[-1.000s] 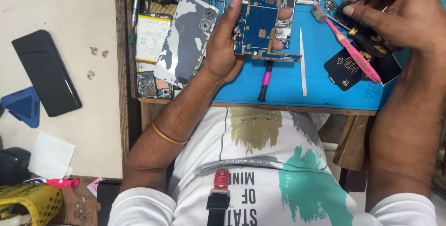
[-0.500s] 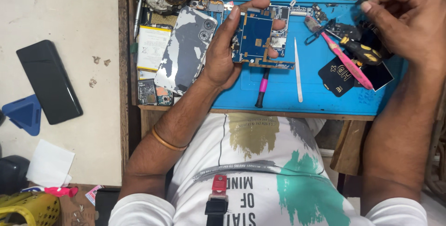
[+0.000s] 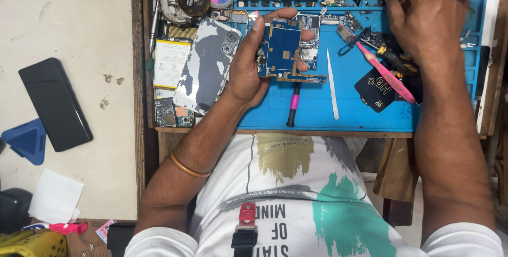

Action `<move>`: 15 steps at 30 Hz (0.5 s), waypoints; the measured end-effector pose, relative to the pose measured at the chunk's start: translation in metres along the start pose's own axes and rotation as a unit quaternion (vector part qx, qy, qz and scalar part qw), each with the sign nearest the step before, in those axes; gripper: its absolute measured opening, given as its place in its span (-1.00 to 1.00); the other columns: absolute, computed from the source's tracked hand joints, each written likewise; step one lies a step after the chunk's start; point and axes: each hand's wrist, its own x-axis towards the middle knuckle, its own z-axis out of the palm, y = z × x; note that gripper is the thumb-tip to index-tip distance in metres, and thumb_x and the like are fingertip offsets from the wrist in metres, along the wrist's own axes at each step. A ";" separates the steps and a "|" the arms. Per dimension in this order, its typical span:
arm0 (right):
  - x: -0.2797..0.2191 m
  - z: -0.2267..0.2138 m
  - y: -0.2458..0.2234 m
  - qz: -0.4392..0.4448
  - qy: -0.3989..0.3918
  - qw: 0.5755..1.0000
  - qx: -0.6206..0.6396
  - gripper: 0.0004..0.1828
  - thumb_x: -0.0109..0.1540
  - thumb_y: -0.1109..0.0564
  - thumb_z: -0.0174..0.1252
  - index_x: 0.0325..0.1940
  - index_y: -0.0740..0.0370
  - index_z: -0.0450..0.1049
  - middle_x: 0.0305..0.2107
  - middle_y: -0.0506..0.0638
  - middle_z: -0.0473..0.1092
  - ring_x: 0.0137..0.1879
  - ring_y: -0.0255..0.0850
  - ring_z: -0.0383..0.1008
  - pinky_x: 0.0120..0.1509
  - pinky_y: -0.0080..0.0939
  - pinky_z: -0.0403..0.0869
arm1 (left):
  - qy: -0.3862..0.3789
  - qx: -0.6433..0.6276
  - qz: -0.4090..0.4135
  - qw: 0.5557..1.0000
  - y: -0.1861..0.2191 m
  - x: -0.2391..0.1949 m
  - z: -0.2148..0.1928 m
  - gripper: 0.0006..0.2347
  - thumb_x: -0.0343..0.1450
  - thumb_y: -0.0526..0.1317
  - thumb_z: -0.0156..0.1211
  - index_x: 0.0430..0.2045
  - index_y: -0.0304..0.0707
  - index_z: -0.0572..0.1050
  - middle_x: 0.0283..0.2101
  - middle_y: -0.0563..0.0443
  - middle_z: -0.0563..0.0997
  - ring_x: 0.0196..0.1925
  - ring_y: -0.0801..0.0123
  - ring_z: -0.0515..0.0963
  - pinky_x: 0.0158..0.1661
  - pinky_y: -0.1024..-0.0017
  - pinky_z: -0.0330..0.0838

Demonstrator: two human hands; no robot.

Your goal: The person uses a pink screwdriver to remove screws from a blue circuit board and then uses tweezers to remove small components. The person continues to manipulate the board and components on a cluttered workbench.

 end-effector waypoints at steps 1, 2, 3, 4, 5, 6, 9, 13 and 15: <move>0.001 0.004 0.000 -0.002 -0.002 0.999 -0.032 -0.90 0.26 0.22 0.23 -0.16 0.19 0.62 -0.31 0.03 0.54 -0.21 -0.04 0.55 -0.11 -0.08 0.49 | 0.001 -0.001 -0.001 1.000 0.000 0.000 0.000 -0.50 0.65 0.12 -0.27 0.34 -0.27 0.28 0.14 -0.41 0.59 -0.15 0.15 0.74 -0.11 0.26 0.74; 0.000 0.006 0.001 -0.003 -0.006 0.999 -0.045 -0.91 0.25 0.21 0.24 -0.18 0.17 0.63 -0.33 0.02 0.54 -0.23 -0.05 0.55 -0.13 -0.09 0.49 | 0.001 -0.004 -0.001 1.000 0.000 0.000 0.000 -0.50 0.65 0.13 -0.26 0.34 -0.27 0.28 0.14 -0.41 0.59 -0.15 0.15 0.74 -0.11 0.26 0.74; -0.001 0.008 0.002 -0.003 -0.009 0.998 -0.059 -0.92 0.25 0.19 0.26 -0.20 0.16 0.63 -0.34 0.01 0.54 -0.25 -0.06 0.55 -0.15 -0.10 0.49 | 0.001 -0.006 -0.001 1.000 0.000 0.000 0.000 -0.50 0.65 0.13 -0.26 0.34 -0.27 0.28 0.14 -0.41 0.59 -0.15 0.15 0.74 -0.11 0.26 0.74; -0.003 0.010 0.003 -0.003 -0.014 0.998 -0.054 -0.92 0.25 0.19 0.27 -0.18 0.16 0.64 -0.35 0.01 0.54 -0.25 -0.07 0.55 -0.14 -0.10 0.49 | 0.002 -0.008 -0.002 1.000 0.000 0.000 0.001 -0.49 0.65 0.13 -0.25 0.34 -0.28 0.28 0.14 -0.41 0.59 -0.16 0.15 0.74 -0.10 0.25 0.74; -0.005 0.013 0.004 -0.003 -0.018 0.999 -0.048 -0.91 0.26 0.20 0.28 -0.17 0.15 0.64 -0.35 0.01 0.54 -0.25 -0.08 0.55 -0.12 -0.11 0.50 | 0.001 -0.006 0.000 1.000 0.000 0.000 0.001 -0.50 0.64 0.13 -0.25 0.33 -0.27 0.28 0.14 -0.41 0.59 -0.16 0.15 0.74 -0.11 0.26 0.74; -0.007 0.015 0.006 0.011 -0.031 0.999 0.003 -0.88 0.28 0.21 0.25 -0.12 0.17 0.64 -0.33 0.02 0.54 -0.22 -0.09 0.55 -0.07 -0.10 0.51 | 0.001 -0.003 0.001 1.000 0.000 0.001 0.001 -0.50 0.64 0.13 -0.25 0.33 -0.26 0.28 0.14 -0.41 0.59 -0.16 0.15 0.75 -0.11 0.26 0.75; -0.012 0.017 0.012 0.063 -0.063 0.989 0.117 -0.85 0.36 0.23 0.22 0.00 0.20 0.64 -0.31 0.02 0.53 -0.17 -0.13 0.56 0.04 -0.07 0.53 | 0.000 0.000 0.001 1.000 -0.001 0.001 0.000 -0.50 0.64 0.12 -0.26 0.33 -0.26 0.27 0.14 -0.42 0.59 -0.17 0.15 0.74 -0.12 0.27 0.74; -0.010 0.013 0.013 0.067 -0.060 0.988 0.125 -0.91 0.38 0.21 0.31 -0.04 0.24 0.66 -0.29 0.06 0.51 -0.20 -0.13 0.55 -0.05 -0.11 0.50 | 0.000 -0.011 -0.003 1.000 -0.002 0.000 -0.001 -0.50 0.65 0.12 -0.27 0.35 -0.28 0.28 0.14 -0.42 0.59 -0.16 0.16 0.74 -0.11 0.27 0.74; -0.004 0.009 0.010 0.024 -0.044 0.995 0.092 -0.91 0.33 0.20 0.36 -0.09 0.24 0.67 -0.28 0.06 0.51 -0.21 -0.12 0.54 -0.11 -0.12 0.48 | 0.000 -0.005 -0.002 1.000 -0.001 0.000 -0.001 -0.50 0.65 0.12 -0.28 0.34 -0.28 0.27 0.13 -0.41 0.59 -0.16 0.16 0.74 -0.11 0.27 0.74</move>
